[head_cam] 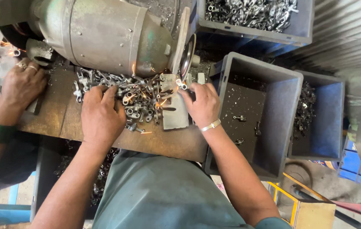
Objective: The person repeatedly picks small metal parts from a pile on the table and presses them against a rotating grinding wheel to smooth edges. Finished parts are placed into a bin to the right. The process is continuous and repetitive throughout the clip.
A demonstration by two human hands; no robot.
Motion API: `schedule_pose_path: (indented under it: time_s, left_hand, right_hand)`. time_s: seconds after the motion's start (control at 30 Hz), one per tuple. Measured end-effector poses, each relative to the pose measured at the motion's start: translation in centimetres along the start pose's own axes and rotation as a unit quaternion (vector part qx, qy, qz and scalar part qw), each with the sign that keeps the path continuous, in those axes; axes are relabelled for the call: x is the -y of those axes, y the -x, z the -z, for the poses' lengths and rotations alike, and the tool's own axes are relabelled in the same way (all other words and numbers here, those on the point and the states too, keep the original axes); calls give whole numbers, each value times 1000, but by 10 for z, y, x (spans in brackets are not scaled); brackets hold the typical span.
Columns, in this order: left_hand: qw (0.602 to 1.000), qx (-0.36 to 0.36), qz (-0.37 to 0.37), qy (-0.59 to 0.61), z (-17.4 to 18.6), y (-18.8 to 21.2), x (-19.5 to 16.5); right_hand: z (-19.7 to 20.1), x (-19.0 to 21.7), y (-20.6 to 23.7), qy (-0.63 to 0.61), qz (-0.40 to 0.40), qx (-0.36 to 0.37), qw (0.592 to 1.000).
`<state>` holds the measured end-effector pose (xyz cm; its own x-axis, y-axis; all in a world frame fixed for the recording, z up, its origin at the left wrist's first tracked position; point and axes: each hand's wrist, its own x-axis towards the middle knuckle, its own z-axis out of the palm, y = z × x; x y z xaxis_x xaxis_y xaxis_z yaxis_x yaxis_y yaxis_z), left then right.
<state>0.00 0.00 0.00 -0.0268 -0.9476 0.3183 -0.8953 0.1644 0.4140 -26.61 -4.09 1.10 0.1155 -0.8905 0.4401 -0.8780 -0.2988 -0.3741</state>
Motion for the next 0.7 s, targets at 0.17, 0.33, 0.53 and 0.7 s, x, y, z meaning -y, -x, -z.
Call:
schedule_pose_path:
  time_s: [0.17,0.33,0.53,0.7]
  left_hand:
    - [1000,-1,2,26,2,-1,-2]
    - [999,-17,-5,41,14,-10,-9]
    - [947,29,122,295,33,0,-36]
    - [926,115,119,339,25,8,-71]
  right_hand:
    - [0,1,-1,-7,-2,12,1000]
    - [14,-12,6,-66,-61,112,990]
    - [52,-39,-10,-416,-253,-65,871]
    - [64,10,31,-345,-103,84,929]
